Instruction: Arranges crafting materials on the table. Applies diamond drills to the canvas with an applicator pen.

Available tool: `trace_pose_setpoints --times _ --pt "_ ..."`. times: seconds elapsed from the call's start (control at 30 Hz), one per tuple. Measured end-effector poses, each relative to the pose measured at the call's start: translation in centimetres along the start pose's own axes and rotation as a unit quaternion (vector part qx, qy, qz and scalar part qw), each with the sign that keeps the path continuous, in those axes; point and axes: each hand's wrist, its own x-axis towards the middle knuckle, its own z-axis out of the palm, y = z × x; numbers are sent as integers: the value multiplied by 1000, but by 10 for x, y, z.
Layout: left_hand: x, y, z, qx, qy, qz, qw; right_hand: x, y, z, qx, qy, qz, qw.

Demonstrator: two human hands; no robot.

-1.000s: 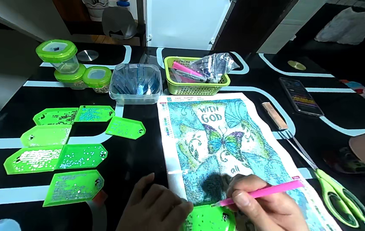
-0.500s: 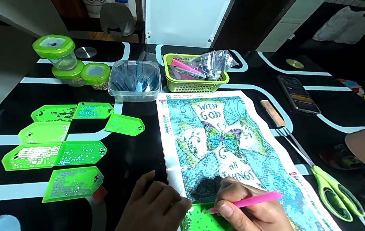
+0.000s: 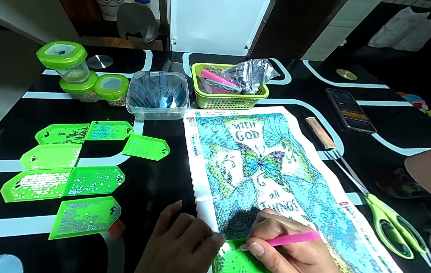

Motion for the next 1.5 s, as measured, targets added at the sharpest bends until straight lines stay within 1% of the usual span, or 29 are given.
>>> trace_pose_setpoints --times 0.07,0.13,0.2,0.27,0.3,0.37,0.47,0.6,0.7,1.03,1.23,1.37,1.5 --pt "0 0 -1 -3 -1 0 1000 0 0 0 21 9 13 1000" --pt "1 0 -2 -9 -5 -5 1000 1 0 -2 86 33 53 994" --pt "1 1 -4 -11 -9 -10 1000 5 0 -7 187 78 121 972" --pt "1 1 -5 -12 -13 -13 1000 12 3 -15 252 135 180 941" --pt "2 0 -6 -17 -18 -13 1000 17 4 -19 266 157 204 929" --pt "1 -1 -8 -31 -35 -13 999 24 6 -26 254 171 232 923" --pt "1 -2 -8 -56 -48 -15 997 27 12 -22 190 156 216 945" --pt "0 -2 -10 -64 -53 -20 996 22 24 -10 135 133 155 970" --pt "0 -2 -10 -62 -52 -21 996 19 28 -7 104 119 118 980" --pt "0 -1 -10 -59 -52 -21 997 19 29 -6 51 104 96 989" --pt "0 -1 -10 -60 -50 -19 997 20 24 -6 -53 82 58 993" --pt "0 -1 -11 -62 -53 -21 996 23 19 -4 -139 74 24 987" --pt "-1 -2 -10 -54 -52 -18 997 22 16 -1 -168 75 14 983"
